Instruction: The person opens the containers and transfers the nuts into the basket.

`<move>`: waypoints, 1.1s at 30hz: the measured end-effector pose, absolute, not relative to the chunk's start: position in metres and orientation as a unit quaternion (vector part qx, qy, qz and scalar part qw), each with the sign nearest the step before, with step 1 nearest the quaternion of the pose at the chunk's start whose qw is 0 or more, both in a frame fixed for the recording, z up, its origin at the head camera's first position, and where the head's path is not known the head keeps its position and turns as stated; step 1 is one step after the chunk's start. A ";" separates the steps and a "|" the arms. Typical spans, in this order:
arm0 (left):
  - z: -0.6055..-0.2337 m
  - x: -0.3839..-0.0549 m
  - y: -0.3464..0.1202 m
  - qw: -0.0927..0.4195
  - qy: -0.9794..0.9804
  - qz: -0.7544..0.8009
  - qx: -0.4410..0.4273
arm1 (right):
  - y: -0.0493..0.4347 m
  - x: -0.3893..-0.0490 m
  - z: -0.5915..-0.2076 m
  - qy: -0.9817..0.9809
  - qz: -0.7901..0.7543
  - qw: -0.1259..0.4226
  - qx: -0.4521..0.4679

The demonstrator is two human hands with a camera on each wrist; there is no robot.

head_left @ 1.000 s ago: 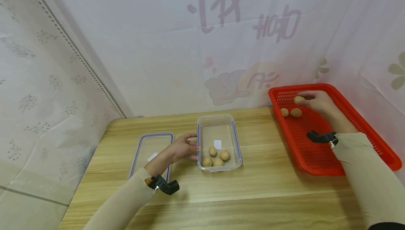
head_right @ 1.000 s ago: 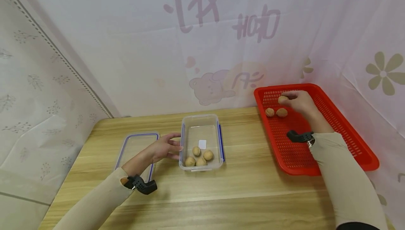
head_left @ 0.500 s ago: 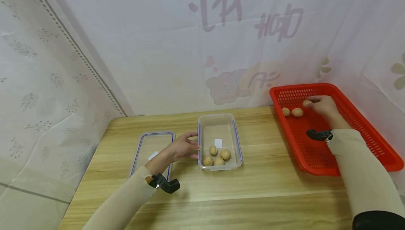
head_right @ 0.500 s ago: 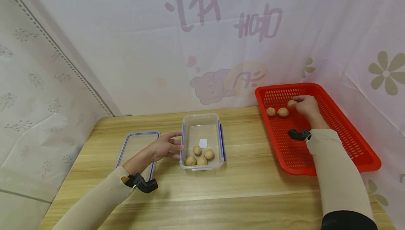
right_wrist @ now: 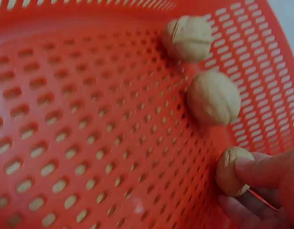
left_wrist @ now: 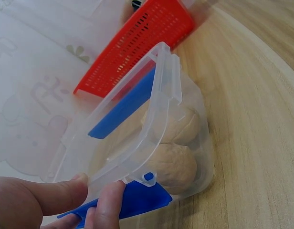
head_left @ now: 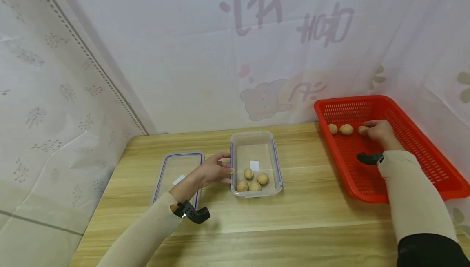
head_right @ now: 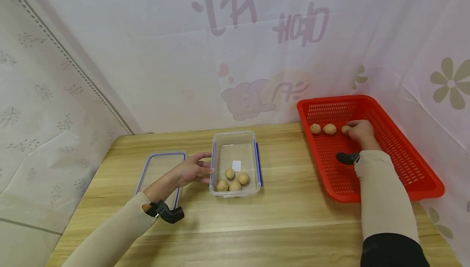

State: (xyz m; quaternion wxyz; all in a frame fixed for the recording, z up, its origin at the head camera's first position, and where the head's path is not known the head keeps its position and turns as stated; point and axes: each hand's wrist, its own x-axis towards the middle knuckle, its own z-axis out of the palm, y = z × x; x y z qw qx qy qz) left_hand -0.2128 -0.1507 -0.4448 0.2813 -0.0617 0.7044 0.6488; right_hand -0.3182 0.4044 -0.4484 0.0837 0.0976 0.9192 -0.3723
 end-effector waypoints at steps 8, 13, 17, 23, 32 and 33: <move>-0.443 -0.213 -0.151 0.282 0.704 0.649 -0.060 | 0.410 -0.319 -0.457 0.926 -0.361 0.071 0.081; -0.443 -0.212 -0.151 0.283 0.703 0.650 -0.055 | 0.410 -0.320 -0.459 0.932 -0.350 0.067 0.073; -0.443 -0.211 -0.152 0.281 0.705 0.648 -0.060 | 0.409 -0.322 -0.460 0.934 -0.345 0.066 0.059; -0.444 -0.211 -0.152 0.282 0.703 0.650 -0.060 | 0.409 -0.322 -0.460 0.935 -0.343 0.072 0.054; -0.444 -0.211 -0.151 0.282 0.703 0.650 -0.064 | 0.404 -0.318 -0.457 0.939 -0.334 0.071 0.048; -0.444 -0.211 -0.151 0.281 0.703 0.650 -0.064 | 0.403 -0.318 -0.457 0.939 -0.333 0.069 0.047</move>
